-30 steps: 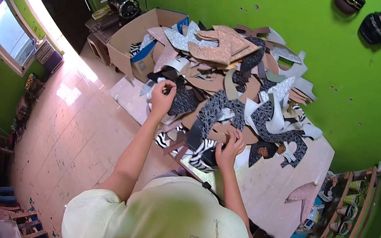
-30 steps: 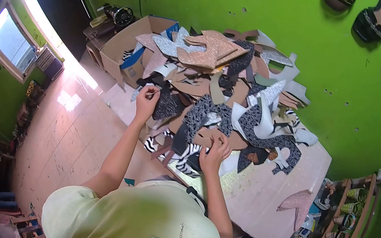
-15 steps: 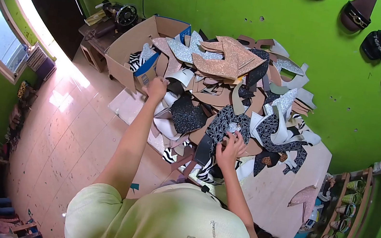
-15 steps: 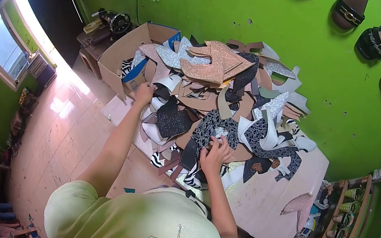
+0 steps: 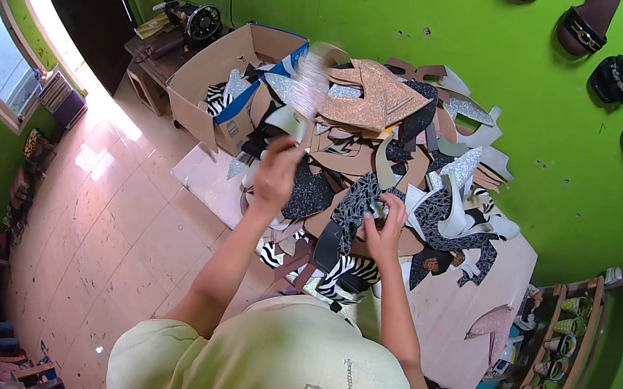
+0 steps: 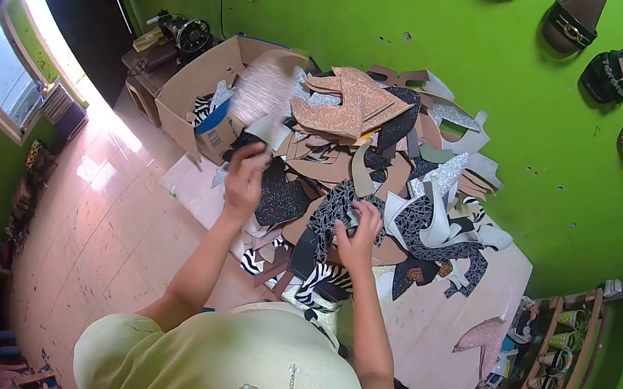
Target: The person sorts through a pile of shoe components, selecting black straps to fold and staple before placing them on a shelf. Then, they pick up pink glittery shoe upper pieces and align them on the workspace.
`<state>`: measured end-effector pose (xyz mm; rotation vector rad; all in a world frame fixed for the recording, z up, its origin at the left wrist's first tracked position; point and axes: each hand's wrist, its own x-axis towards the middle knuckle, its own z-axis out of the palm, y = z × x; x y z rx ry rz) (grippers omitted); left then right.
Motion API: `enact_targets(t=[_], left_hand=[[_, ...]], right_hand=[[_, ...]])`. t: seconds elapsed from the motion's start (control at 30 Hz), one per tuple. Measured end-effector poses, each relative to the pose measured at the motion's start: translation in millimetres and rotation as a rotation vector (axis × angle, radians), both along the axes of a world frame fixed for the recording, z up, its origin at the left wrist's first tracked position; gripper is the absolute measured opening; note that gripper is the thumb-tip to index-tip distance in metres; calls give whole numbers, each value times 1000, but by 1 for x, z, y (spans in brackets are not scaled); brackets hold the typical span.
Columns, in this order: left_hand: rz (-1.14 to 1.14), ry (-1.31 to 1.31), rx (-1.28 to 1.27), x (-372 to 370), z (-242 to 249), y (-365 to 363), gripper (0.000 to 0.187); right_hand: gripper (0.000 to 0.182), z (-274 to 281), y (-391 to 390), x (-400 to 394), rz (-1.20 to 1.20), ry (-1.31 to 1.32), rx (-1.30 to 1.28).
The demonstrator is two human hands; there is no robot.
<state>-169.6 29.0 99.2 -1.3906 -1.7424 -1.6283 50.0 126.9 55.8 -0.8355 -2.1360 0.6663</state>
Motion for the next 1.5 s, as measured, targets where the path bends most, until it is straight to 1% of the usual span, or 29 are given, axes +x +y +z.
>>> enact_targets(t=[0.03,0.1,0.13,0.17,0.23,0.27,0.37,0.43,0.5,0.53,0.57,0.63,0.67,0.7,0.77,0.8,0.9,0.93,0.97,1.0,1.03,1.07,1.1,1.17,1.2,1.27,1.3,1.4,1.5], left_hand=[[-76,19,-68,12,1,-4,17],[-233,-14,-185,32,-8,-8,21],[-284,-6,-219,42,-16,-10,20],[-337,18,-270,52,-29,-12,20],[-428,31,-352,69,-44,-15,24],[-475,54,-344,75,-46,-16,23],[-608,48,-354,80,-41,-15,21],[-694,20,-374,77,-35,-14,20],[-650,-41,-384,65,-27,-9,18],[-538,20,-289,55,-26,-4,15],[-404,17,-262,42,-29,2,13],[-193,-129,-209,15,-27,10,11],[-98,-192,-145,1,-26,15,11],[17,-166,-152,-13,-23,17,12],[55,-269,-112,-32,-19,23,12],[45,-279,-109,-34,-14,28,12],[-10,-251,-133,-30,-1,46,14],[-50,-195,-132,-24,3,54,16],[-132,-220,-166,-15,6,59,19],[-199,-222,-176,-9,3,70,22],[-288,-333,-215,3,9,78,27],[-291,-162,-302,4,5,88,35],[-294,-161,-301,9,10,99,35],[-273,63,-368,21,21,121,42],[-276,64,-364,23,22,134,42],[-216,170,-493,22,14,160,58],[-216,171,-485,20,3,170,58],[-235,182,-848,18,-41,189,66],[-160,199,-835,28,-48,181,66]], right_hand=[[52,5,0,-1,2,-2,-2],[62,15,-3,-4,242,268,-456],[74,9,-2,-6,323,359,-528],[80,5,-3,-8,374,477,-698],[78,1,-3,-11,422,647,-890],[78,0,-2,-12,420,647,-888],[53,-1,1,-15,-41,568,-786],[46,-1,5,-15,-72,610,-694],[47,7,8,-9,-56,612,-592],[38,13,6,-8,-118,608,-524],[38,11,9,-4,-125,610,-521],[26,19,10,1,-283,216,47],[18,35,9,1,-200,243,320],[24,31,12,6,-124,189,401],[39,40,8,7,-46,-55,447],[44,30,9,2,-13,-173,356],[36,14,6,6,224,-615,57],[34,13,10,6,242,-640,112],[34,16,21,5,241,-638,114],[32,26,37,1,287,-512,-83],[30,36,52,-5,329,-382,-278],[27,46,64,-10,236,-281,-258],[24,58,75,-17,151,-187,-158],[24,66,116,-26,102,-89,5],[25,64,138,-31,27,-39,5],[28,75,168,-43,-84,-16,-36],[30,72,190,-49,-126,-12,-12],[33,64,248,-70,-186,22,148],[38,64,282,-93,-279,46,79]])
